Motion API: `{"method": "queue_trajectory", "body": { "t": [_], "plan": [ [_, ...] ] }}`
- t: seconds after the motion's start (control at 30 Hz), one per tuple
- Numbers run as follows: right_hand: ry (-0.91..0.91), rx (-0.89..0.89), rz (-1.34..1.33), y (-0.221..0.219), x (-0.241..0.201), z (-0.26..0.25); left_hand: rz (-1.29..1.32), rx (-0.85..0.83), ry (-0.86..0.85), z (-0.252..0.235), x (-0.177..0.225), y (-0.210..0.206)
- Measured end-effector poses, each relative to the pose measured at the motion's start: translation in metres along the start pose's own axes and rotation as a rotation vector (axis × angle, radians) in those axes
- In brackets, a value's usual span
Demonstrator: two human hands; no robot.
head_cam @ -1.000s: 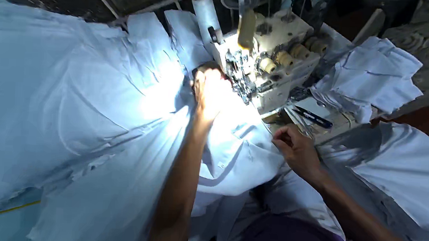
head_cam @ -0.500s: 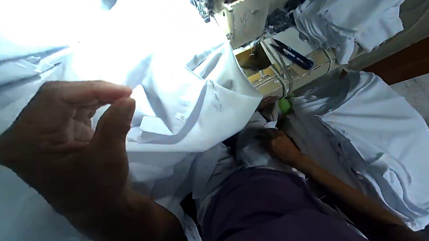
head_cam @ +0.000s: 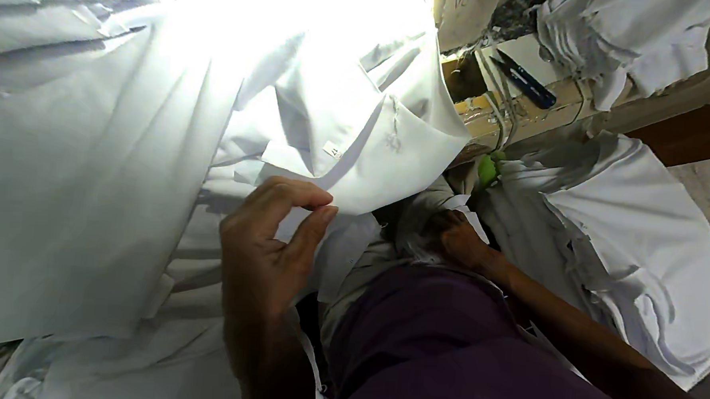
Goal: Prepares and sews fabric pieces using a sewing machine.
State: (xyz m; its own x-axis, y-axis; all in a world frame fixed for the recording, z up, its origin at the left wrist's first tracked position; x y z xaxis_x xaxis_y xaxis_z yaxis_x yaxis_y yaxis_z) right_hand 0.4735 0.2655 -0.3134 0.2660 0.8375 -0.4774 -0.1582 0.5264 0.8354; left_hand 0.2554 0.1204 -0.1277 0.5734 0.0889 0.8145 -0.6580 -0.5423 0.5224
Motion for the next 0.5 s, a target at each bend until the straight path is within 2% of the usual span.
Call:
{"method": "queue_trajectory", "body": {
  "t": [0.13, 0.33, 0.4, 0.47, 0.5],
  "plan": [
    [-0.070, -0.189, -0.020, -0.004, -0.002, -0.016, -0.043, -0.041, 0.002, 0.004, 0.005, -0.017],
    [-0.191, -0.332, -0.038, 0.002, -0.004, -0.022, -0.081, -0.094, 0.039, 0.014, 0.000, -0.030],
    [-0.180, -0.302, -0.047, 0.003, -0.006, -0.022, -0.077, -0.098, 0.045, 0.017, -0.001, -0.033],
    [-0.094, -0.137, -0.031, 0.004, -0.006, -0.021, -0.071, -0.107, 0.057, 0.018, -0.002, -0.035],
    [-0.028, 0.001, -0.007, 0.004, -0.005, -0.019, -0.067, -0.112, 0.064, 0.019, -0.003, -0.036]
  ]
}}
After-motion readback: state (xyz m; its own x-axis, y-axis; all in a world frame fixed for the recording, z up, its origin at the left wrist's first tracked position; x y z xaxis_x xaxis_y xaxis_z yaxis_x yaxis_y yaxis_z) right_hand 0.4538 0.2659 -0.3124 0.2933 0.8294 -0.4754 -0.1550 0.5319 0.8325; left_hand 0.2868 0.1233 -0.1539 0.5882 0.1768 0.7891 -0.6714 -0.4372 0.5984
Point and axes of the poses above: each hand's wrist, its own z-axis away from the middle knuckle, its own y-axis out of the back of the hand, x = y × z, the point moved 6 cm from there along -z, towards the middle knuckle, and after that the axes turned 8 degrees about y, right-handed, at the moved point
